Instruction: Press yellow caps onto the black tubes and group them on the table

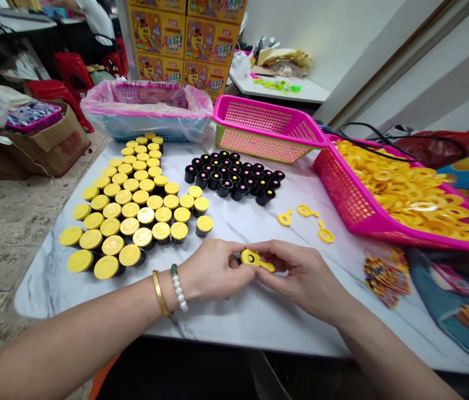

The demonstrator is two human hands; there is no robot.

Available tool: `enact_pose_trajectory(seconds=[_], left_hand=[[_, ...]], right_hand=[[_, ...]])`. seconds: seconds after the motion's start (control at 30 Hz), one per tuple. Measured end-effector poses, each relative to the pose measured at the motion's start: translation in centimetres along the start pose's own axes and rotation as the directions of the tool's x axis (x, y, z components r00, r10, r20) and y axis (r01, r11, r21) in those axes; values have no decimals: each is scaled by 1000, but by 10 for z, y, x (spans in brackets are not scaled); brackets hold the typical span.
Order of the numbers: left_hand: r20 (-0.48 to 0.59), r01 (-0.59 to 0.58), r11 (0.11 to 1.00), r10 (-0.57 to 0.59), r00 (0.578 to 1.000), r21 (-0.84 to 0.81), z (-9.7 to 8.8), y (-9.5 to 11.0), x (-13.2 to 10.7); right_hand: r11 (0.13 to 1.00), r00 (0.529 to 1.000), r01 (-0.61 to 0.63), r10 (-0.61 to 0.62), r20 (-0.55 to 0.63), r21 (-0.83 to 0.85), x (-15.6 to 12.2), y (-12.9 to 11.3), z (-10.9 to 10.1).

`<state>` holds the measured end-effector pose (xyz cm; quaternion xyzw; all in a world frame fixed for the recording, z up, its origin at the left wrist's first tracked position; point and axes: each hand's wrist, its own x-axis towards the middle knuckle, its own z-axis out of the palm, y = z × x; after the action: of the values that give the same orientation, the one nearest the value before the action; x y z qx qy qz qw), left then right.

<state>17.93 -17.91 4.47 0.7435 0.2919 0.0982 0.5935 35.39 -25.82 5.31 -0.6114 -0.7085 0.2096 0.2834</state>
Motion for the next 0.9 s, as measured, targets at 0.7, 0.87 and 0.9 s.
enact_pose_trajectory(seconds=[0.7,0.87,0.9], left_hand=[[184,357,876,-312,932,-326,1,8,15],[163,359,863,-322,933,-355,6,3,14],[157,340,867,-302,940,-364,6,1,12]], right_hand=[[504,837,-531,436,330,682,9,8,15],[486,839,-501,476,264,717,3,4,24],[495,843,-496,472,258,713,1,5,25]])
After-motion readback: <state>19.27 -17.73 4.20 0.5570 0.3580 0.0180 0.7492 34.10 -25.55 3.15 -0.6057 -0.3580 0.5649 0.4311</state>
